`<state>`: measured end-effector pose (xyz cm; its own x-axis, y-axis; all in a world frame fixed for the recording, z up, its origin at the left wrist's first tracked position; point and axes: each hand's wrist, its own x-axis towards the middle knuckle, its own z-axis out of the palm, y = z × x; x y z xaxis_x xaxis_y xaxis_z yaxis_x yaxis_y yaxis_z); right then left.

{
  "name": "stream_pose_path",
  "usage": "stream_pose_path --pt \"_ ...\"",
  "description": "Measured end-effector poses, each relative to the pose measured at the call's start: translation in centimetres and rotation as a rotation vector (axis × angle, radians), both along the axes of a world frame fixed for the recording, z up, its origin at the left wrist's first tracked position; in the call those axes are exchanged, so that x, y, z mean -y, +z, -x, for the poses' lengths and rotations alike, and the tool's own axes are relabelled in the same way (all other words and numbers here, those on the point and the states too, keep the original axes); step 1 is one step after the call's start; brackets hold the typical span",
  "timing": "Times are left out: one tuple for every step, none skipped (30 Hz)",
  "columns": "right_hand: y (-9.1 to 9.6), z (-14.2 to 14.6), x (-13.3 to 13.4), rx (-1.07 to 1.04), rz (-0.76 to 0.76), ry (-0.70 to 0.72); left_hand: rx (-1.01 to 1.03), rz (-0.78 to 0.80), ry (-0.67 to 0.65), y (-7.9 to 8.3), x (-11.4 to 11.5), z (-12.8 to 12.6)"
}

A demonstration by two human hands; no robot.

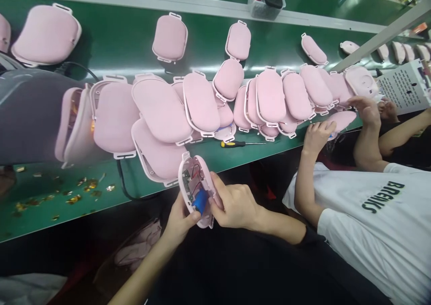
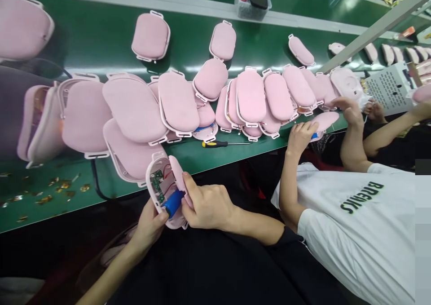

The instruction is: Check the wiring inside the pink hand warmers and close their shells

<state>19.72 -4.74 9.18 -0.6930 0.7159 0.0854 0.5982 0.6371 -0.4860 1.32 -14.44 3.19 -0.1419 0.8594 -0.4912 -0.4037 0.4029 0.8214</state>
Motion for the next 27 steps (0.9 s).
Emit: stream_pose_path --pt "0.0 0.1 0.0 -0.005 0.006 0.011 -0.015 -0.003 -0.003 0.0 0.0 0.0" --pt "0.0 0.1 -0.1 -0.002 0.018 0.019 -0.027 -0.003 -0.007 0.0 -0.1 0.1" --pt "0.0 0.1 -0.2 0.007 0.039 0.028 -0.034 0.000 -0.012 0.0 -0.2 0.1" --pt "0.1 0.1 -0.3 0.021 0.067 0.040 -0.037 0.006 -0.020 0.2 -0.3 0.1" --pt "0.2 0.0 -0.5 0.036 0.102 0.056 -0.039 0.013 -0.030 0.3 -0.4 0.2" --pt "0.3 0.0 -0.6 0.051 0.141 0.072 -0.044 0.018 -0.041 0.5 -0.5 0.2" --pt "0.5 -0.1 -0.8 0.059 0.180 0.087 -0.053 0.021 -0.052 0.8 -0.7 0.3" --pt "0.7 -0.1 -1.0 0.057 0.210 0.094 -0.067 0.020 -0.063 1.0 -0.8 0.3" --pt "0.8 -0.1 -1.2 0.041 0.227 0.085 -0.083 0.015 -0.077 1.2 -1.0 0.3" --pt "1.0 -0.1 -1.4 0.015 0.225 0.061 -0.098 0.006 -0.090 1.4 -1.1 0.3" --pt "1.1 -0.1 -1.7 -0.017 0.204 0.027 -0.112 -0.005 -0.100 1.6 -1.2 0.2" --pt "1.2 -0.1 -2.0 -0.046 0.173 -0.009 -0.123 -0.016 -0.106 1.8 -1.3 0.1" --pt "1.4 0.0 -2.3 -0.067 0.140 -0.038 -0.127 -0.026 -0.110 2.0 -1.4 0.0" --pt "1.5 0.1 -2.8 -0.073 0.111 -0.053 -0.121 -0.033 -0.118 2.2 -1.4 -0.1" --pt "1.7 0.3 -3.2 -0.063 0.090 -0.053 -0.111 -0.038 -0.128 2.3 -1.5 -0.2" --pt "2.0 0.4 -3.7 -0.042 0.077 -0.038 -0.098 -0.041 -0.144 2.5 -1.5 -0.3" --pt "2.2 0.6 -4.1 -0.014 0.071 -0.017 -0.083 -0.043 -0.163 2.5 -1.5 -0.4" --pt "2.5 0.7 -4.5 0.012 0.072 0.003 -0.067 -0.049 -0.181 2.6 -1.4 -0.5" --pt "2.7 0.8 -4.8 0.034 0.081 0.018 -0.053 -0.060 -0.190 2.5 -1.3 -0.5" --pt "2.9 0.9 -5.0 0.049 0.096 0.025 -0.042 -0.070 -0.191 2.5 -1.2 -0.5" --pt "3.1 1.1 -5.2 0.056 0.115 0.025 -0.037 -0.077 -0.186 2.4 -1.1 -0.5" --pt "3.1 1.1 -5.2 0.058 0.136 0.020 -0.038 -0.080 -0.181 2.4 -1.1 -0.5" --pt "3.1 1.2 -5.2 0.058 0.157 0.015 -0.045 -0.084 -0.179 2.3 -1.0 -0.4" --pt "3.0 1.3 -5.2 0.059 0.175 0.013 -0.055 -0.087 -0.183 2.2 -0.9 -0.3" --pt "2.9 1.3 -5.1 0.062 0.190 0.017 -0.064 -0.090 -0.191 2.2 -0.8 -0.2" --pt "2.7 1.3 -5.0 0.059 0.201 0.026 -0.069 -0.094 -0.201 2.1 -0.8 -0.1" --pt "2.6 1.2 -4.9 0.047 0.208 0.039 -0.070 -0.093 -0.207 2.0 -0.7 0.0"
